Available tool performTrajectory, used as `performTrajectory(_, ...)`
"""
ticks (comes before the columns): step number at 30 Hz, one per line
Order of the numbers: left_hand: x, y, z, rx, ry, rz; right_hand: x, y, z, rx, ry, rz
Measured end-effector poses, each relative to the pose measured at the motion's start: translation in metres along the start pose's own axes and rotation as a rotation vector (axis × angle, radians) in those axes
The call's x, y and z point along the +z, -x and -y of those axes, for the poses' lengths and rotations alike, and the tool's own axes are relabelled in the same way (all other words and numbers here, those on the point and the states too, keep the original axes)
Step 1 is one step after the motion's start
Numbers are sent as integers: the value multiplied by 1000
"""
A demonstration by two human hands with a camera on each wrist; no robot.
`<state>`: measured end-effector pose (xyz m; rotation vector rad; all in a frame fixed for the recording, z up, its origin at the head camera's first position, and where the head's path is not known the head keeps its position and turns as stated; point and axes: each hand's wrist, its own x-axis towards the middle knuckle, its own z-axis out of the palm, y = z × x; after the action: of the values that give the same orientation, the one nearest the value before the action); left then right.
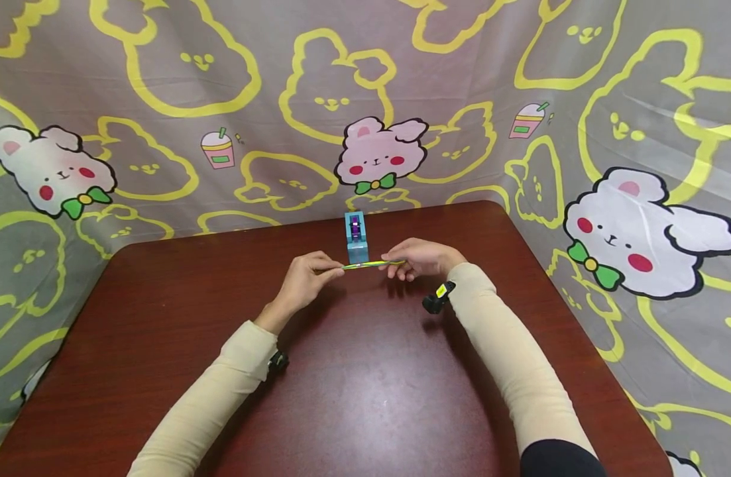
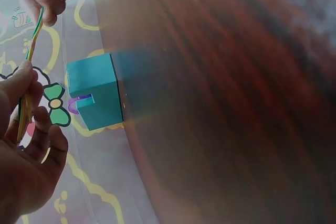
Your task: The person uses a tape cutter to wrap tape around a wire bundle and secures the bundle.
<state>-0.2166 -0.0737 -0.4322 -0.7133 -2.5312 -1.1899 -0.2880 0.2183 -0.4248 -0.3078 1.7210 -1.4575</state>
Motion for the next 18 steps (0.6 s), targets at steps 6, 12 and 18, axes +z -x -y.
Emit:
performTrajectory(6,0,-1,-1,17,-4,-15,4,-2,-14,26,-190,-12)
performTrajectory(12,-2,-1,-2,1,-20,-5,6,-2,-16,37,-195,15)
performTrajectory(18,-3,-1,-3,-11,-30,-5,5,2,-13,32,-173,50)
